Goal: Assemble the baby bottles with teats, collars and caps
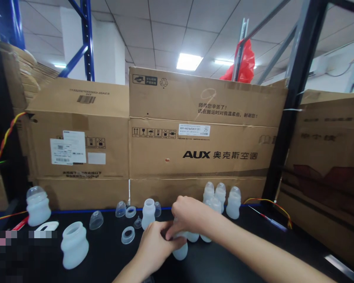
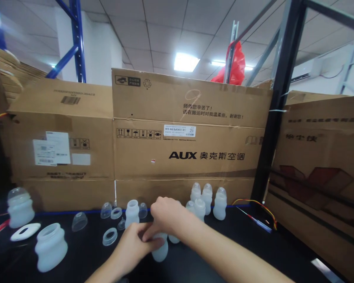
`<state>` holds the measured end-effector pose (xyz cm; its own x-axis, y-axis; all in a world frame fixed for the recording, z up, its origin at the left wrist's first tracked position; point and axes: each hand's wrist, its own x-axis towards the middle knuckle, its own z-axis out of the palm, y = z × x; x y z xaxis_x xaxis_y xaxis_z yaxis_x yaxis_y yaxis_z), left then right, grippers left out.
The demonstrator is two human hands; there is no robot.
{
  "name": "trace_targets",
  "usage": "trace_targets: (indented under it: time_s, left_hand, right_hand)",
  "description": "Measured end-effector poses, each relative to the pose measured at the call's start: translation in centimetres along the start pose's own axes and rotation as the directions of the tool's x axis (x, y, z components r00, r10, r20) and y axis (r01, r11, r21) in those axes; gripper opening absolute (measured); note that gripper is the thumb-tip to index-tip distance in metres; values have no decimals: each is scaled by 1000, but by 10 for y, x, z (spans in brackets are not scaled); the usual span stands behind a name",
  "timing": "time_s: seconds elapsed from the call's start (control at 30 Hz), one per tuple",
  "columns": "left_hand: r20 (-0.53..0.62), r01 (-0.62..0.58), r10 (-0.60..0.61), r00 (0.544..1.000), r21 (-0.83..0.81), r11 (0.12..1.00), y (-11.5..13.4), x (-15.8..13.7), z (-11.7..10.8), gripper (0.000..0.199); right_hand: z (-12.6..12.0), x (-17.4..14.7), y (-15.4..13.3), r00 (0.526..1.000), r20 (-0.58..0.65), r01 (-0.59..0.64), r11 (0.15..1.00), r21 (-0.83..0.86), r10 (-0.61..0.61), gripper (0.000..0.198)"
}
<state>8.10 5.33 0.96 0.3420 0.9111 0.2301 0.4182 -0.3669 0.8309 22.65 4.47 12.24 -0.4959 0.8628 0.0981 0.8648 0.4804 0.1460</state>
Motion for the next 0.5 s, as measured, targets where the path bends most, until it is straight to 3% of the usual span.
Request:
trace_targets:
  time_s: [0.13, 0.2, 0.27, 0.3, 0.33, 0.4, 0.43, 0.47, 0.5]
  left_hand:
    - [-4, -4, 4, 1000, 15, 1000, -3, 3, 1, 30]
    - [1, -15, 15, 1000, 13, 1000, -3, 4, 2, 31]
    - [12, -23, 23, 1000, 12, 1000, 0, 5, 3, 32]
    - [20, -29, 28, 999, 12, 1000, 2, 5, 3, 31]
    - [28, -36, 36, 999, 12, 999, 4, 6, 3, 31]
    - [38, -54, 53, 998, 10, 999, 9, 7, 3, 34]
    - [39, -61, 61, 997, 11, 998, 12, 8, 4, 38]
    - [35, -65, 65, 997, 15, 998, 14, 10, 4, 41]
    - [27, -65, 65, 998, 23, 998, 15, 12, 6, 42]
  right_hand:
    - [13, 0, -14, 992, -112, -64, 995, -82, 55, 43]
    - [12, -8, -13, 983, -183, -35, 993, -114, 14, 44]
    - [12, -23, -7, 940, -338, 14, 996, -91, -44, 43]
    - [16, -32, -1, 887, -458, 38, 998, -47, -55, 37]
    - [23, -43, 6, 803, -594, 62, 998, 28, -34, 27]
    - [49, -65, 24, 564, -816, 81, 975, 206, 125, 9]
    - [66, -74, 36, 463, -856, 47, 959, 281, 229, 6]
    - [85, -83, 47, 409, -848, -11, 931, 364, 336, 15]
    - [103, -90, 60, 407, -800, -76, 889, 451, 441, 26]
